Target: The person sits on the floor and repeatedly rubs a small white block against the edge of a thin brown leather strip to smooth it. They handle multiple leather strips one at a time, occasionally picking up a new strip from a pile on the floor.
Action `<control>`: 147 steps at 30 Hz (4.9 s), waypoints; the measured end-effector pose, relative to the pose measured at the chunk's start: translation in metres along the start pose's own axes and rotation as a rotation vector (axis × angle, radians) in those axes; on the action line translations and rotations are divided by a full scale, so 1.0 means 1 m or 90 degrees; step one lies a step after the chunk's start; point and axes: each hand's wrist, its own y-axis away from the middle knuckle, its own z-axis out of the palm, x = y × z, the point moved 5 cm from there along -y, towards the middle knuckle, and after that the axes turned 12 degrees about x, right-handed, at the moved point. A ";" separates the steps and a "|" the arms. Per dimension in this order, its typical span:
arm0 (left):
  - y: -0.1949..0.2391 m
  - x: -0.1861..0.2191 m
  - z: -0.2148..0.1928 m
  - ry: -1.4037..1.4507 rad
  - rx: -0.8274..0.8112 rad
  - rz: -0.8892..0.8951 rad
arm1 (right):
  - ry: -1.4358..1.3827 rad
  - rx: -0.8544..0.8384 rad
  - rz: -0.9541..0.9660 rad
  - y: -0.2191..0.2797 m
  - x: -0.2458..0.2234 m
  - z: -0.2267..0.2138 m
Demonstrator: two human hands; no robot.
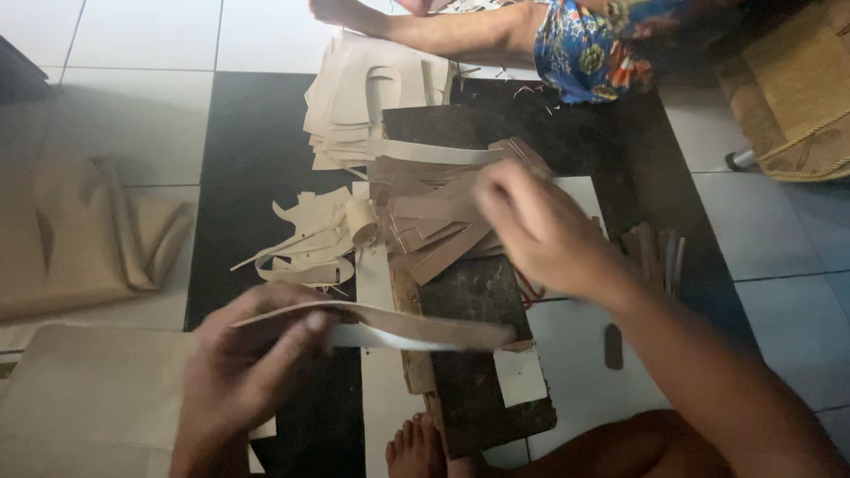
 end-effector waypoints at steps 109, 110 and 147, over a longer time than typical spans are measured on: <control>0.070 -0.095 0.211 -0.431 -0.360 0.411 | 0.003 -0.006 0.141 0.213 0.047 -0.003; 0.069 -0.097 0.211 -0.430 -0.366 0.403 | 0.007 -0.017 0.141 0.212 0.049 -0.002; 0.075 -0.113 0.234 -0.487 -0.428 0.409 | -0.427 0.178 0.688 0.253 0.093 0.051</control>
